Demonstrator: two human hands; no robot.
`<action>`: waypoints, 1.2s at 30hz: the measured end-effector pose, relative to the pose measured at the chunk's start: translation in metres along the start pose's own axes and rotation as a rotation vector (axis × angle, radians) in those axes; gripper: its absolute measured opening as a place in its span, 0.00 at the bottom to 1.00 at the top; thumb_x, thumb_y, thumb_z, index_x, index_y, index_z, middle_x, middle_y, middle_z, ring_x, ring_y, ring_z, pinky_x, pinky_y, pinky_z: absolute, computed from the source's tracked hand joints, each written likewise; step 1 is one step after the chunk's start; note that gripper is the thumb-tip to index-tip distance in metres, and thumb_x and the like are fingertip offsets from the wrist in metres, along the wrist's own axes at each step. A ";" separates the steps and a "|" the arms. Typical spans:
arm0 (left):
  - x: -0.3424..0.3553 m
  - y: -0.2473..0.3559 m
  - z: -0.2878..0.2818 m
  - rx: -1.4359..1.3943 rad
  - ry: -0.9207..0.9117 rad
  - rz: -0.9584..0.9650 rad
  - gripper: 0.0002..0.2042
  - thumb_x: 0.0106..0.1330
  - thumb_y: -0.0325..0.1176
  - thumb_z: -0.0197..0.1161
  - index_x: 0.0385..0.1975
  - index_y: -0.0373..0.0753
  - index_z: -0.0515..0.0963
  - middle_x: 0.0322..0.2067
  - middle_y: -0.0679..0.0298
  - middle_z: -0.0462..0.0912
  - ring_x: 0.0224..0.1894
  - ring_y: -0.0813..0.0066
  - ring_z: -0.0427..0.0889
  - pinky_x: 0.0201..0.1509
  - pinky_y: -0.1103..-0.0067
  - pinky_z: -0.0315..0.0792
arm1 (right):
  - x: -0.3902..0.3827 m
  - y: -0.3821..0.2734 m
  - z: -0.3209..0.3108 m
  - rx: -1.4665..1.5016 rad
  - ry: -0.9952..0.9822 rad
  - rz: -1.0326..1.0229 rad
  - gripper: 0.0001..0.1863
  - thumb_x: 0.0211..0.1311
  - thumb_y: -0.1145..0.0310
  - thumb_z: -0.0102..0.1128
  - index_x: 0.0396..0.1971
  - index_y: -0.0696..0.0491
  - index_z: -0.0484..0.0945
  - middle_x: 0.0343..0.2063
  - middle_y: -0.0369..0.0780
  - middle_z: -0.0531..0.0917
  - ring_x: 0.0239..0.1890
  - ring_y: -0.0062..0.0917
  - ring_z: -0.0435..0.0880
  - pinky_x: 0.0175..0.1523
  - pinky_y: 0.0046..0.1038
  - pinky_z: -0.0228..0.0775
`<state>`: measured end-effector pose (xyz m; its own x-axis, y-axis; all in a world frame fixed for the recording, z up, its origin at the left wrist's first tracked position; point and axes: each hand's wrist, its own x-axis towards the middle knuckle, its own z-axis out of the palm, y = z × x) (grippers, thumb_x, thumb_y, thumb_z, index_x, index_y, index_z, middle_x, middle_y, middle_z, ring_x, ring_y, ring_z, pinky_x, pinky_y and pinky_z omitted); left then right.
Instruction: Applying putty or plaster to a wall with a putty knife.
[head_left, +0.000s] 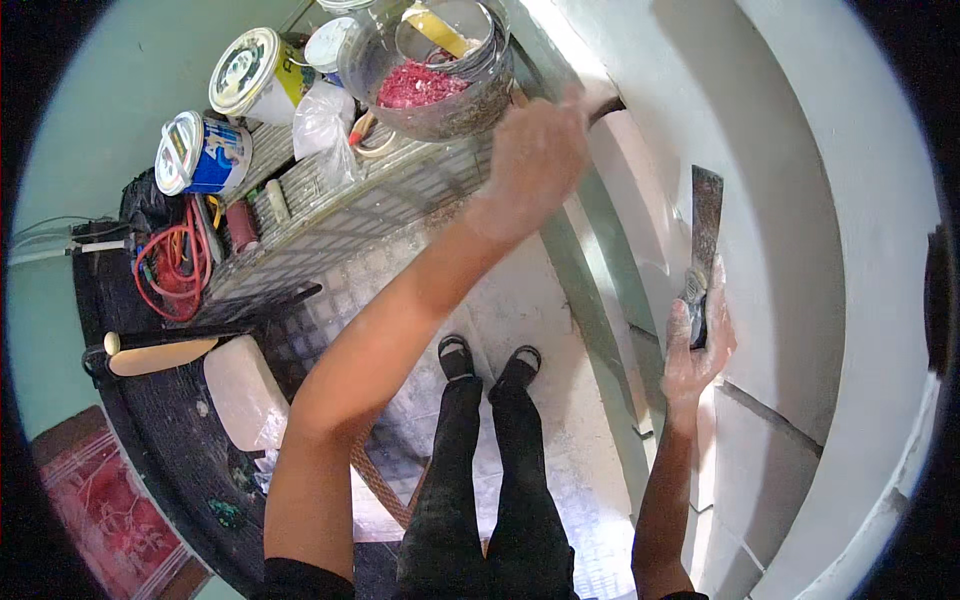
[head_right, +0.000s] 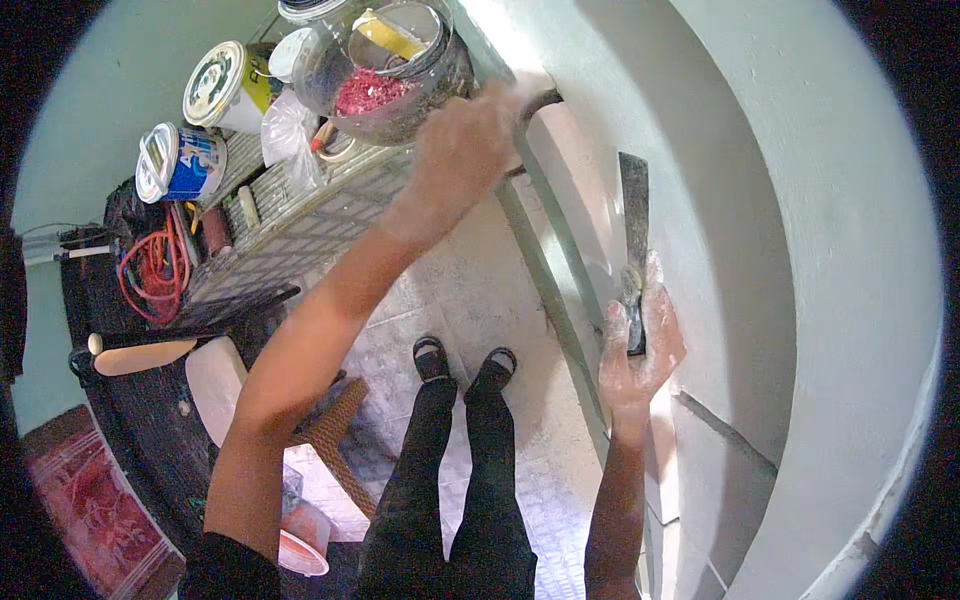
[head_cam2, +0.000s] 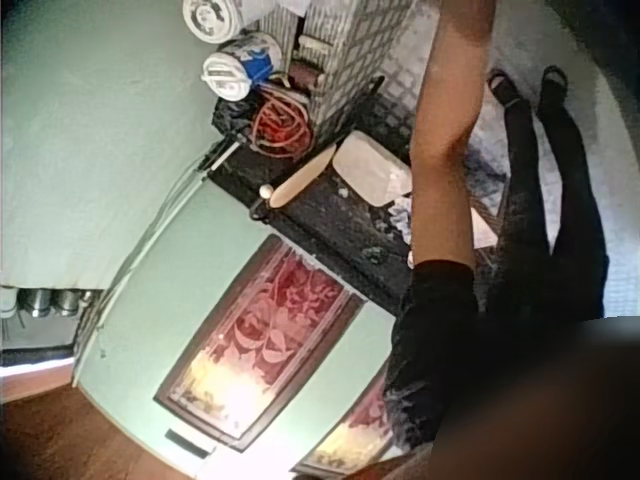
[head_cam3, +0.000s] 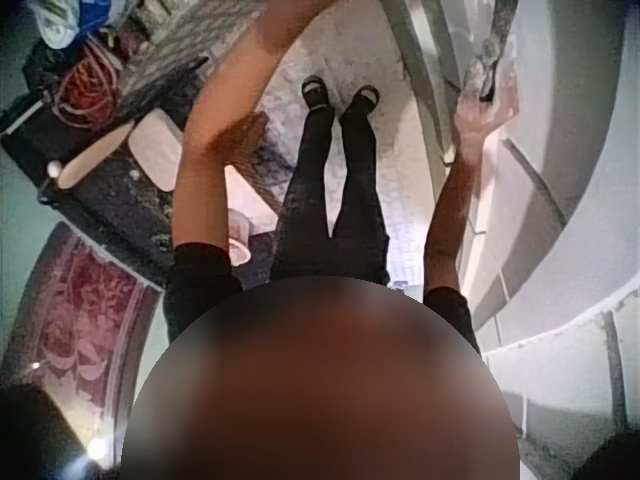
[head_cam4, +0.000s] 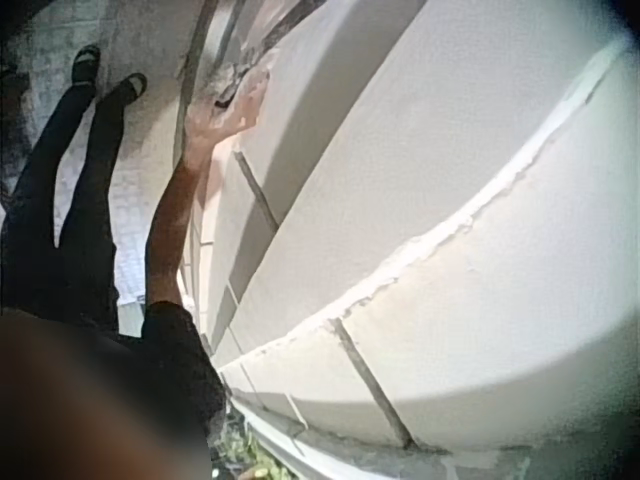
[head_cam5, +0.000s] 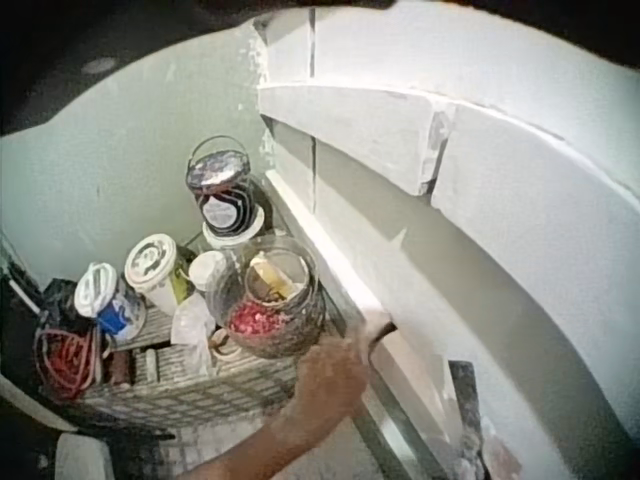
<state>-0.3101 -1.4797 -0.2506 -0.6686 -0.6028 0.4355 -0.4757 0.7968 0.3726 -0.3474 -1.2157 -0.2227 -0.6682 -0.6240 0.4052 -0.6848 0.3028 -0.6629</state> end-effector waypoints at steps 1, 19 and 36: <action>0.003 -0.006 -0.002 0.033 -0.038 -0.034 0.11 0.73 0.38 0.48 0.36 0.38 0.74 0.20 0.49 0.80 0.26 0.49 0.84 0.27 0.59 0.78 | 0.000 -0.002 -0.001 0.001 -0.001 0.000 0.27 0.61 0.73 0.58 0.59 0.68 0.70 0.43 0.52 0.82 0.39 0.30 0.81 0.46 0.29 0.72; -0.039 0.015 0.027 -0.551 -0.091 -0.313 0.17 0.74 0.38 0.47 0.53 0.32 0.71 0.34 0.37 0.79 0.37 0.34 0.78 0.42 0.51 0.71 | 0.001 0.000 -0.003 -0.029 -0.047 0.053 0.29 0.65 0.72 0.55 0.64 0.67 0.64 0.26 0.34 0.74 0.20 0.11 0.63 0.24 0.18 0.54; -0.144 0.112 0.044 -1.040 -0.344 -0.843 0.18 0.77 0.39 0.44 0.56 0.30 0.66 0.29 0.38 0.77 0.32 0.40 0.78 0.41 0.56 0.71 | -0.003 0.009 0.001 0.006 -0.013 0.003 0.30 0.64 0.74 0.54 0.66 0.65 0.62 0.26 0.35 0.75 0.18 0.10 0.62 0.21 0.16 0.51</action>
<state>-0.2925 -1.3016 -0.3076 -0.5736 -0.7202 -0.3903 -0.2635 -0.2889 0.9204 -0.3516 -1.2118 -0.2301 -0.6663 -0.6322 0.3954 -0.6813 0.3005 -0.6675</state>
